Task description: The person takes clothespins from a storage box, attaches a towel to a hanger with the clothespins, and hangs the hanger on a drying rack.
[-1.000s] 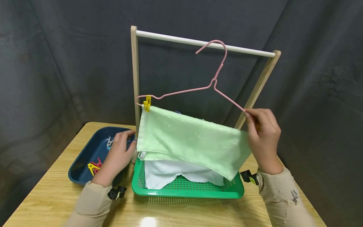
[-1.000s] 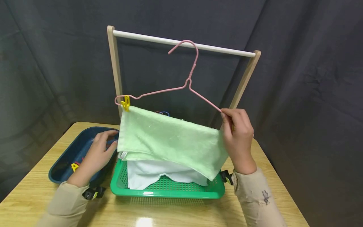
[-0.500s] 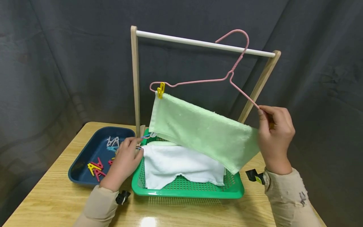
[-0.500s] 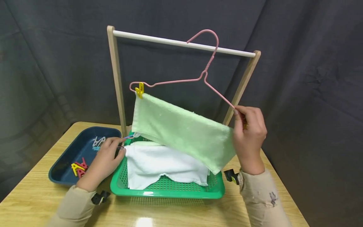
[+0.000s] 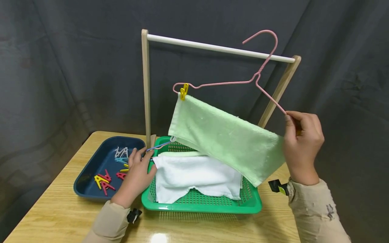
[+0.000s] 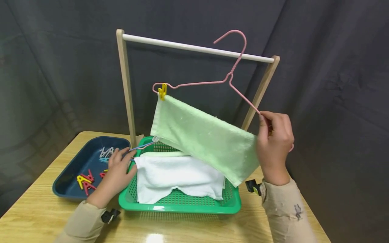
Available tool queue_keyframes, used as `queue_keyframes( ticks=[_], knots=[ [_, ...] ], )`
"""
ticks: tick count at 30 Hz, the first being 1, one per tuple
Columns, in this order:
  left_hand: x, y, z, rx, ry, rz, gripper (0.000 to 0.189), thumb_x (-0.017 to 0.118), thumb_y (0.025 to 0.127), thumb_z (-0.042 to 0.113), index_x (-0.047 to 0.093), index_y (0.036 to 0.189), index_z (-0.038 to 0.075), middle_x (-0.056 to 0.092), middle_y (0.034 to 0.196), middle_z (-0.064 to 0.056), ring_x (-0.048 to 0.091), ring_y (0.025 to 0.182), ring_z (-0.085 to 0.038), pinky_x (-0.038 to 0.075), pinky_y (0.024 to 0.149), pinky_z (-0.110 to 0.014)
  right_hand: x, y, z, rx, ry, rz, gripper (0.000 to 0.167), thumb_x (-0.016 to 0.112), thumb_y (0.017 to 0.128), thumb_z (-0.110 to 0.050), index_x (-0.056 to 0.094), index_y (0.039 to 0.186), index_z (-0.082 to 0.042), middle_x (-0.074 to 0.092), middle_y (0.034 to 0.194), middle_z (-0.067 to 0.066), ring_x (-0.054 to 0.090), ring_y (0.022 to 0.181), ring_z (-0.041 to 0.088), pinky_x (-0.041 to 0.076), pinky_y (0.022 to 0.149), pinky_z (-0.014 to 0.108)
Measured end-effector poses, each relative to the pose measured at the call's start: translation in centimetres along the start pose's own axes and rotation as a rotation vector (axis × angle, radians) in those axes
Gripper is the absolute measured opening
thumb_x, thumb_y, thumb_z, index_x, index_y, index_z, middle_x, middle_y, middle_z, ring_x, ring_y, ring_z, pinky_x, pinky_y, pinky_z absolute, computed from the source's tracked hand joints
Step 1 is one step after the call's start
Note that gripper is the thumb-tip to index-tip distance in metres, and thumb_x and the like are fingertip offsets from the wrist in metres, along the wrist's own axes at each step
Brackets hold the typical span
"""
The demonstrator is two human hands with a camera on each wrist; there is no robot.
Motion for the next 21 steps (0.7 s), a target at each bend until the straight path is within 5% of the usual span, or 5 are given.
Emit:
queue_keyframes(
  ticks=[4,12,18,21],
  knots=[
    [0.0,-1.1,0.2,0.03,0.008,0.003,0.05,0.055,0.099,0.01,0.048,0.146,-0.005,0.029,0.158,-0.028,0.005,0.151,-0.049,0.026,0.11,-0.072,0.0,0.1,0.0,0.009,0.001,-0.007,0.02,0.064,0.1,-0.007,0.073,0.102,0.01,0.059,0.089,0.028,0.041,0.083,-0.008,0.032,0.069,0.015],
    [0.0,-1.8,1.0,0.129,0.099,0.066,0.044,0.057,0.1,0.007,0.053,0.141,-0.007,0.051,0.144,-0.025,0.042,0.137,-0.045,0.039,0.11,-0.059,-0.1,0.5,0.6,0.01,-0.044,-0.018,0.018,0.063,0.1,-0.006,0.073,0.104,0.008,0.059,0.092,0.029,0.039,0.086,-0.011,0.031,0.071,0.015],
    [0.1,-1.7,0.8,0.111,0.077,0.076,0.042,0.057,0.099,0.006,0.056,0.139,-0.006,0.051,0.144,-0.024,0.044,0.136,-0.044,0.041,0.108,-0.059,-0.1,1.2,1.5,0.023,-0.069,-0.017,0.021,0.062,0.101,-0.01,0.073,0.104,0.008,0.06,0.092,0.027,0.039,0.086,-0.013,0.031,0.073,0.014],
    [0.5,-1.5,0.7,0.099,0.043,0.071,0.042,0.057,0.098,0.006,0.056,0.138,-0.007,0.051,0.143,-0.024,0.043,0.135,-0.044,0.041,0.108,-0.059,-0.1,1.6,2.2,0.051,-0.083,-0.02,0.023,0.062,0.101,-0.011,0.073,0.104,0.009,0.058,0.084,0.0,0.038,0.085,-0.014,0.031,0.073,0.013]
  ],
)
Point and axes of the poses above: each hand's wrist, its own y-axis towards the middle knuckle, its own x-axis out of the palm, z = x × y, the point moved 6 cm from there along y, towards the middle knuckle
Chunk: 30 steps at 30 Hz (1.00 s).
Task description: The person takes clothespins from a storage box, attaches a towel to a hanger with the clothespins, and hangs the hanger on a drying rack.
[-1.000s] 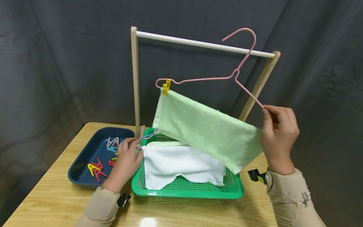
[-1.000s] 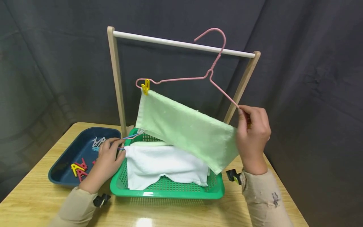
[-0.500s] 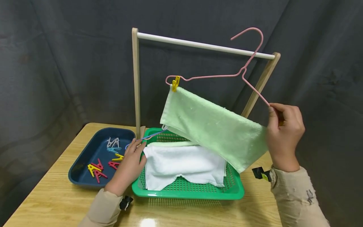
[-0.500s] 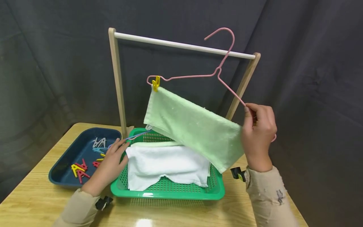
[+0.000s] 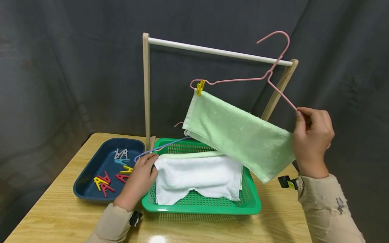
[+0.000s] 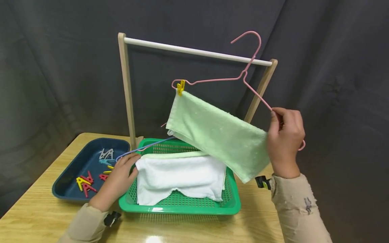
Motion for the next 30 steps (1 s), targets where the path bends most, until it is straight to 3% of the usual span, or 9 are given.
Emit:
queue_keyframes(
  ticks=[2,4,7,10,15,22,30],
  knots=[
    [0.2,0.1,-0.1,-0.004,-0.019,-0.002,0.042,0.057,0.098,0.006,0.057,0.138,-0.007,0.051,0.143,-0.024,0.044,0.135,-0.045,0.041,0.108,-0.059,-0.1,0.3,0.5,0.017,-0.013,0.003,0.023,0.062,0.101,-0.01,0.073,0.104,0.009,0.05,0.085,-0.017,0.038,0.085,-0.014,0.031,0.074,0.013],
    [0.4,0.2,-0.1,-0.004,-0.031,-0.002,0.041,0.057,0.097,0.005,0.057,0.137,-0.007,0.052,0.142,-0.024,0.044,0.134,-0.045,0.041,0.108,-0.059,-0.1,0.6,1.0,0.027,-0.027,0.005,0.022,0.062,0.101,-0.01,0.073,0.105,0.008,0.045,0.088,-0.023,0.037,0.086,-0.015,0.03,0.075,0.012],
    [0.4,0.2,0.0,0.0,-0.035,0.008,0.041,0.058,0.097,0.005,0.058,0.136,-0.007,0.052,0.142,-0.024,0.044,0.134,-0.044,0.041,0.107,-0.059,-0.1,1.1,1.5,0.019,-0.047,0.007,0.02,0.062,0.101,-0.008,0.073,0.106,0.007,0.059,0.085,0.001,0.036,0.087,-0.015,0.03,0.076,0.012],
    [0.3,0.2,0.0,-0.001,-0.048,0.011,0.041,0.058,0.097,0.003,0.059,0.136,-0.007,0.052,0.142,-0.024,0.044,0.134,-0.044,0.042,0.107,-0.059,0.1,1.5,1.9,0.001,-0.058,0.001,0.021,0.06,0.102,-0.008,0.072,0.107,0.008,0.06,0.094,0.026,0.035,0.088,-0.012,0.029,0.078,0.013],
    [0.4,0.4,-0.2,-0.012,-0.081,0.003,0.042,0.057,0.096,0.003,0.058,0.137,-0.007,0.051,0.142,-0.024,0.043,0.134,-0.045,0.041,0.107,-0.06,0.5,1.9,2.7,-0.009,-0.079,-0.018,0.024,0.058,0.103,-0.01,0.07,0.108,0.01,0.058,0.095,0.027,0.04,0.088,-0.001,0.028,0.078,0.017],
    [0.9,0.6,-0.7,-0.032,-0.12,-0.009,0.042,0.057,0.096,0.005,0.058,0.137,-0.006,0.05,0.143,-0.023,0.041,0.136,-0.045,0.04,0.108,-0.061,1.0,1.5,3.8,0.014,-0.112,-0.061,0.025,0.055,0.104,-0.008,0.068,0.112,0.011,0.057,0.097,0.027,0.052,0.091,0.033,0.029,0.078,0.021],
    [0.9,0.6,-0.9,-0.055,-0.135,-0.014,0.043,0.057,0.096,0.005,0.057,0.138,-0.005,0.049,0.144,-0.022,0.04,0.137,-0.045,0.04,0.108,-0.061,1.5,1.4,5.1,0.058,-0.132,-0.119,0.03,0.051,0.106,-0.013,0.065,0.116,0.012,0.056,0.101,0.028,0.05,0.093,0.033,0.03,0.079,0.026]
  ],
)
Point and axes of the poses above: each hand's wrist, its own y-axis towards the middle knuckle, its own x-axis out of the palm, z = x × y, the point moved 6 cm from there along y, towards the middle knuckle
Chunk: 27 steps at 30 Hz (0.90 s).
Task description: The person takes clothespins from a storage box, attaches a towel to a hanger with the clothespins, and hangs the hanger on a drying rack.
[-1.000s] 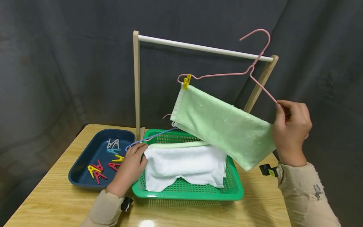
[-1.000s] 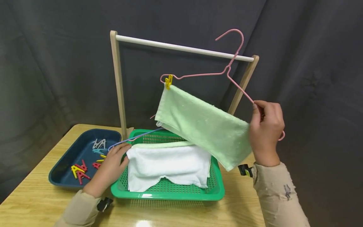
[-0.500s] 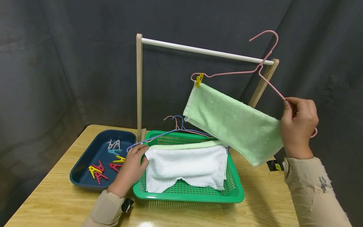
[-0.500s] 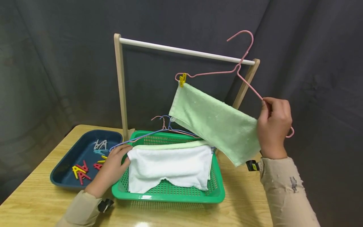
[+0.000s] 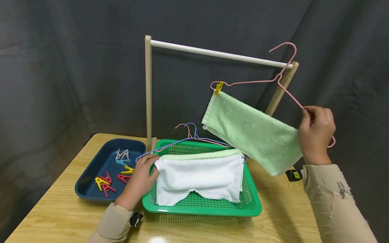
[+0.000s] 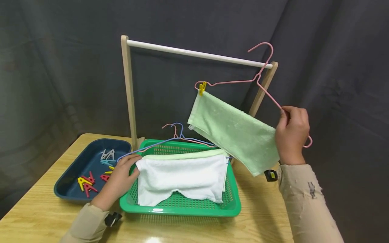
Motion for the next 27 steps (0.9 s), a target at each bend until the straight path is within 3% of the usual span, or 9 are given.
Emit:
queue_keyframes(
  ticks=[7,13,27],
  knots=[
    [0.0,0.0,-0.2,-0.005,-0.002,-0.001,0.042,0.058,0.096,0.006,0.058,0.138,-0.004,0.049,0.144,-0.022,0.041,0.137,-0.045,0.041,0.107,-0.06,1.0,-0.2,1.4,0.066,-0.011,-0.04,0.03,0.053,0.106,-0.014,0.067,0.117,0.01,0.057,0.103,0.027,0.048,0.092,0.029,0.034,0.081,0.033],
    [0.0,0.0,-0.4,0.004,0.001,0.013,0.042,0.058,0.096,0.004,0.059,0.137,-0.004,0.05,0.143,-0.023,0.042,0.136,-0.045,0.042,0.105,-0.061,1.3,-0.6,2.5,0.104,-0.025,-0.067,0.029,0.053,0.106,-0.013,0.067,0.117,0.009,0.057,0.103,0.027,0.048,0.091,0.028,0.032,0.079,0.03],
    [-0.1,-0.1,0.0,0.01,0.002,0.021,0.041,0.058,0.095,0.003,0.06,0.135,-0.004,0.051,0.142,-0.023,0.042,0.135,-0.046,0.042,0.105,-0.062,1.7,-1.8,3.5,0.092,-0.008,-0.078,0.026,0.054,0.105,-0.01,0.066,0.113,0.012,0.057,0.099,0.028,0.049,0.09,0.032,0.032,0.078,0.031]
  ],
)
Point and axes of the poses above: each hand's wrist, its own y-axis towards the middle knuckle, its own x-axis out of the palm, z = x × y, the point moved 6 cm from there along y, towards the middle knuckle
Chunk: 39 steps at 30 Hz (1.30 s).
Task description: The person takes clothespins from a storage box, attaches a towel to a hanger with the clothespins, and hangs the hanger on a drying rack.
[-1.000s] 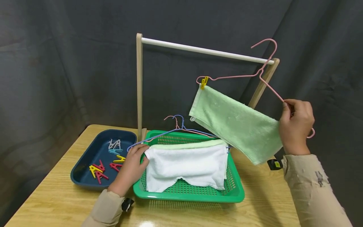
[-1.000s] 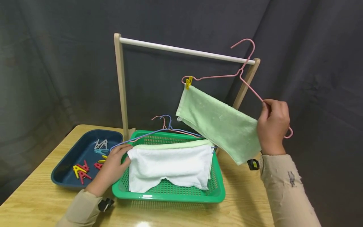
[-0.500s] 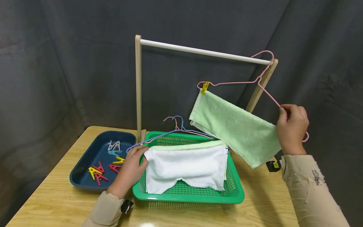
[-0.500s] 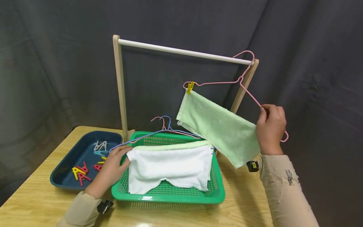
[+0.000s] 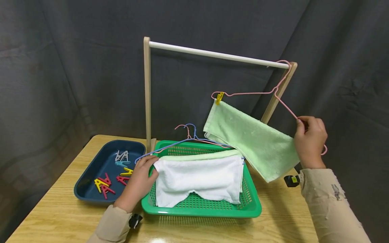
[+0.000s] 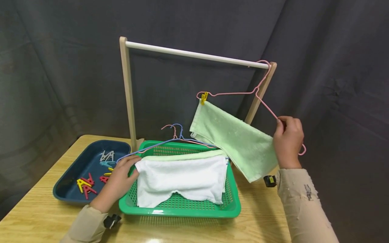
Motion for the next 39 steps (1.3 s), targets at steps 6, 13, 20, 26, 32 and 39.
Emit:
queue_keyframes(
  ticks=[6,13,20,26,32,39],
  knots=[
    [-0.4,0.0,0.0,-0.006,-0.018,-0.016,0.041,0.058,0.096,0.004,0.059,0.136,-0.004,0.05,0.142,-0.023,0.042,0.135,-0.046,0.042,0.106,-0.061,-0.1,-0.2,-0.2,0.041,-0.021,-0.027,0.026,0.054,0.105,-0.01,0.067,0.114,0.01,0.057,0.101,0.026,0.048,0.089,0.026,0.03,0.076,0.025],
    [-0.7,0.2,-0.1,-0.022,-0.025,-0.034,0.042,0.058,0.096,0.005,0.059,0.137,-0.004,0.05,0.143,-0.022,0.042,0.136,-0.045,0.042,0.106,-0.061,-0.2,-0.2,-0.5,0.035,-0.01,-0.019,0.025,0.054,0.104,-0.009,0.066,0.113,0.011,0.057,0.099,0.027,0.05,0.09,0.029,0.03,0.078,0.023],
    [-0.8,0.5,0.1,-0.031,-0.03,-0.047,0.042,0.058,0.096,0.006,0.058,0.137,-0.003,0.05,0.143,-0.022,0.042,0.136,-0.045,0.041,0.107,-0.061,-0.1,-0.2,-0.3,0.05,-0.001,-0.016,0.025,0.055,0.103,-0.009,0.066,0.112,0.011,0.058,0.098,0.027,0.05,0.088,0.027,0.029,0.077,0.018],
    [-0.8,0.5,0.1,-0.04,-0.033,-0.056,0.042,0.058,0.096,0.005,0.058,0.137,-0.003,0.05,0.144,-0.022,0.041,0.136,-0.045,0.042,0.106,-0.061,0.0,-0.5,0.0,0.127,-0.013,-0.04,0.029,0.053,0.105,-0.014,0.068,0.118,0.007,0.058,0.104,0.024,0.044,0.09,0.011,0.032,0.081,0.024],
    [-0.9,0.5,0.3,-0.036,-0.036,-0.052,0.042,0.058,0.096,0.004,0.059,0.137,-0.003,0.05,0.143,-0.021,0.042,0.136,-0.044,0.042,0.106,-0.061,0.2,-1.0,0.5,0.207,-0.003,-0.044,0.031,0.052,0.104,-0.014,0.068,0.123,0.004,0.052,0.106,0.016,0.038,0.098,0.006,0.034,0.09,0.034],
    [-1.0,0.4,0.2,-0.041,-0.038,-0.051,0.042,0.059,0.096,0.004,0.059,0.137,-0.002,0.05,0.144,-0.021,0.042,0.136,-0.044,0.041,0.107,-0.06,0.4,-1.3,0.3,0.238,0.02,-0.035,0.033,0.051,0.101,-0.01,0.067,0.127,0.001,0.049,0.108,0.007,0.041,0.115,0.027,0.032,0.093,0.037]
  ],
)
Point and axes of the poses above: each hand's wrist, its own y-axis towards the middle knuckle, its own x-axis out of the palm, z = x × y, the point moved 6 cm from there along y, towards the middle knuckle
